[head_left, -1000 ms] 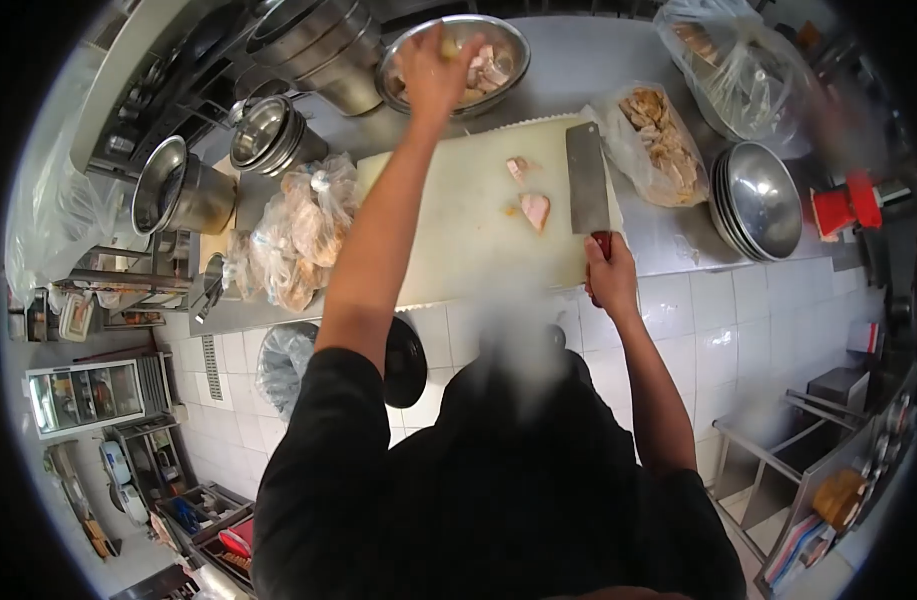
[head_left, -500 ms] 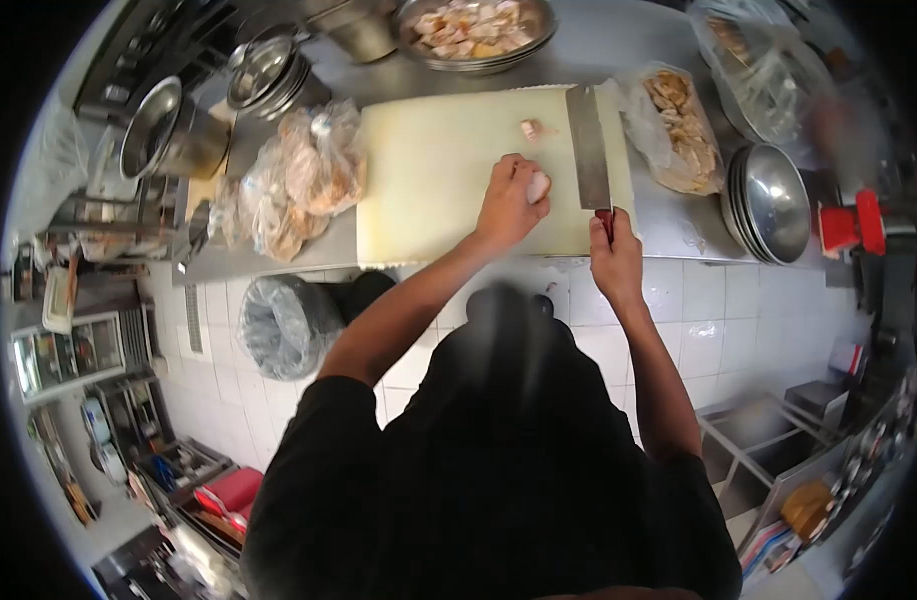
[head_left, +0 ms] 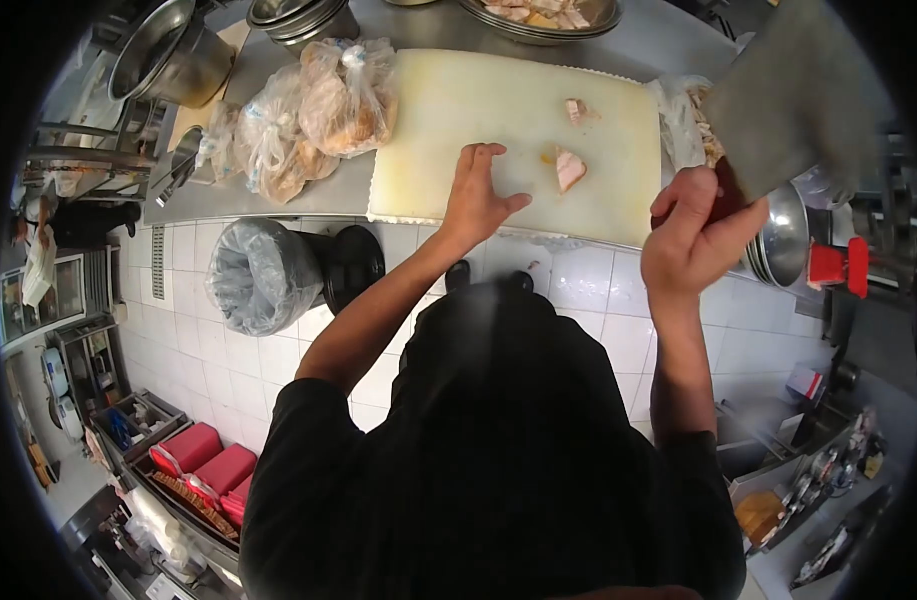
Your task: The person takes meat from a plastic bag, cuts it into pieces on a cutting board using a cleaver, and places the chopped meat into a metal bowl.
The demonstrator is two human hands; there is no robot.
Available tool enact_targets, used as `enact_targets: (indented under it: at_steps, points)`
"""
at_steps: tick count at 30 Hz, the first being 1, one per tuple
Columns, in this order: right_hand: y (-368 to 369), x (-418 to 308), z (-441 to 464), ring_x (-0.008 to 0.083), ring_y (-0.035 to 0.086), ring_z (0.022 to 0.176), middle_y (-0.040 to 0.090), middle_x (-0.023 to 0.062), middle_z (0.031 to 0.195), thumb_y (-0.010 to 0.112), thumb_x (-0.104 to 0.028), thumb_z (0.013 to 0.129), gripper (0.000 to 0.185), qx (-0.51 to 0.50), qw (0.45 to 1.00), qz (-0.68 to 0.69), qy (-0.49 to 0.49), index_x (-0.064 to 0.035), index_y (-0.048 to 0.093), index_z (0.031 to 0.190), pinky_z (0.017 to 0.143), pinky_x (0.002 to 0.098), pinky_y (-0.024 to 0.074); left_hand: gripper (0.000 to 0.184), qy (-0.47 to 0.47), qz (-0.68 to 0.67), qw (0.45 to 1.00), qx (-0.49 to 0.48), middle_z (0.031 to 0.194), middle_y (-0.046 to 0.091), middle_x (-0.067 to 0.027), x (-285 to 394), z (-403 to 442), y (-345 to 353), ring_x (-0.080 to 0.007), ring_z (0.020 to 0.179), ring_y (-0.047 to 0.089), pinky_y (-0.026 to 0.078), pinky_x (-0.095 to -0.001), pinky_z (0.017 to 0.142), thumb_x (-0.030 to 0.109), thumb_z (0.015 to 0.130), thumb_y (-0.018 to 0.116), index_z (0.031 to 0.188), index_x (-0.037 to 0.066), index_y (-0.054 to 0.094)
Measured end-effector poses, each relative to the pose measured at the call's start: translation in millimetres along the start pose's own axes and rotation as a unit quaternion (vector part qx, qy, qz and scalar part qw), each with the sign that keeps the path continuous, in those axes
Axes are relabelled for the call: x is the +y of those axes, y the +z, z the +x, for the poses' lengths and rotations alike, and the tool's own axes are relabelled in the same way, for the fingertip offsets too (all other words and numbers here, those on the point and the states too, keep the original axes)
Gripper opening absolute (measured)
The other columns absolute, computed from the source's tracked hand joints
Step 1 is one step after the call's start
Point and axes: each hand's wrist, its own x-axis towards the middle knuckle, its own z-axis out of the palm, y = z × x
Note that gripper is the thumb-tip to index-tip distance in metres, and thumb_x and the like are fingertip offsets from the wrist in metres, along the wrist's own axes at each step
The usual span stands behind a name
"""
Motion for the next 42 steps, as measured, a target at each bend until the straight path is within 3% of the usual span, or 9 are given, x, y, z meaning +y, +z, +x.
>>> enact_targets:
  at_steps: [2,3,4,9,17,22,27,33,42]
  points:
    - [6,25,-14,0.0372,0.05,0.053,0.056,0.0137,0.066,0.049,-0.012,0.096,0.02,-0.048,0.976,-0.188,-0.099,0.0032,0.043,0.106,0.055,0.0453,0.0436,0.069,0.007,0.008,1.0,-0.007,0.115,0.047,-0.0193,2,-1,3,-0.0376,0.108,0.048,0.043,-0.041,0.093,0.011,0.059,0.084,0.117,0.001,0.046]
    - [5,46,-37,0.0465,0.058,0.067,0.062,0.0209,0.076,0.05,-0.013,0.094,0.017,-0.265,0.918,-0.268,0.123,0.0015,0.043,0.1,0.062,0.0521,0.0457,0.069,0.015,0.007,1.0,-0.01,0.115,0.047,-0.0195,4,-1,7,-0.0378,0.108,0.048,0.043,-0.041,0.093,0.011,0.059,0.083,0.117,0.001,0.046]
    - [6,94,-68,0.0474,0.06,0.082,0.064,0.0254,0.087,0.052,-0.015,0.093,0.019,-0.343,0.894,-0.251,0.141,0.0008,0.043,0.101,0.069,0.0547,0.0466,0.069,0.023,0.006,1.0,-0.013,0.115,0.047,-0.0197,5,-2,10,-0.038,0.109,0.048,0.043,-0.041,0.094,0.011,0.06,0.083,0.117,0.001,0.046]
    - [11,81,-61,0.0467,0.061,0.08,0.064,0.0243,0.084,0.051,-0.015,0.093,0.019,-0.377,0.862,-0.3,0.161,0.0001,0.043,0.1,0.071,0.0543,0.0472,0.066,0.046,-0.034,0.997,-0.06,0.114,0.047,-0.0203,14,9,53,-0.0386,0.109,0.049,0.044,-0.0421,0.094,0.009,0.061,0.079,0.117,-0.001,0.046]
    - [-2,96,-45,0.0319,0.058,0.06,0.059,0.0157,0.069,0.055,-0.019,0.093,0.02,-0.305,0.915,-0.162,0.21,-0.0002,0.049,0.097,0.057,0.0409,0.0473,0.053,0.024,-0.067,0.995,-0.067,0.114,0.046,-0.0202,-21,30,91,-0.0397,0.107,0.049,0.046,-0.044,0.09,0.006,0.068,0.07,0.117,0.001,0.05]
    - [-25,84,-43,0.0255,0.059,0.056,0.061,0.0137,0.071,0.055,-0.021,0.093,0.021,-0.18,0.89,-0.061,0.415,-0.002,0.054,0.1,0.056,0.0372,0.0471,0.045,0.041,0.063,0.99,-0.12,0.117,0.045,-0.0186,24,46,72,-0.0365,0.108,0.046,0.047,-0.0445,0.085,0.008,0.069,0.067,0.111,0.004,0.054]
    - [-17,144,-49,0.009,0.042,0.039,0.045,0.0007,0.055,0.054,-0.019,0.095,0.016,-0.099,0.928,-0.038,0.358,-0.0039,0.051,0.093,0.036,0.027,0.0335,0.029,0.083,0.093,0.991,-0.047,0.115,0.048,-0.0168,31,53,86,-0.0343,0.106,0.045,0.046,-0.0432,0.084,0.012,0.065,0.071,0.092,0.006,0.063]
    - [-19,146,-46,0.0129,0.049,0.044,0.052,0.0043,0.059,0.056,-0.02,0.094,0.017,-0.11,0.906,0.023,0.407,-0.0031,0.054,0.094,0.041,0.0294,0.04,0.025,0.016,0.019,1.0,-0.009,0.107,0.052,-0.017,14,80,69,-0.0351,0.104,0.047,0.045,-0.0436,0.083,0.01,0.062,0.074,0.085,0.006,0.064]
    - [-24,148,-42,0.0147,0.052,0.047,0.053,0.0053,0.061,0.054,-0.019,0.094,0.017,-0.089,0.894,0.083,0.431,-0.0022,0.053,0.093,0.044,0.0298,0.0427,0.042,0.212,0.119,0.94,0.239,0.114,0.053,-0.0224,102,234,-14,-0.0399,0.106,0.05,0.042,-0.045,0.091,0.025,0.071,0.076,0.107,0.005,0.065]
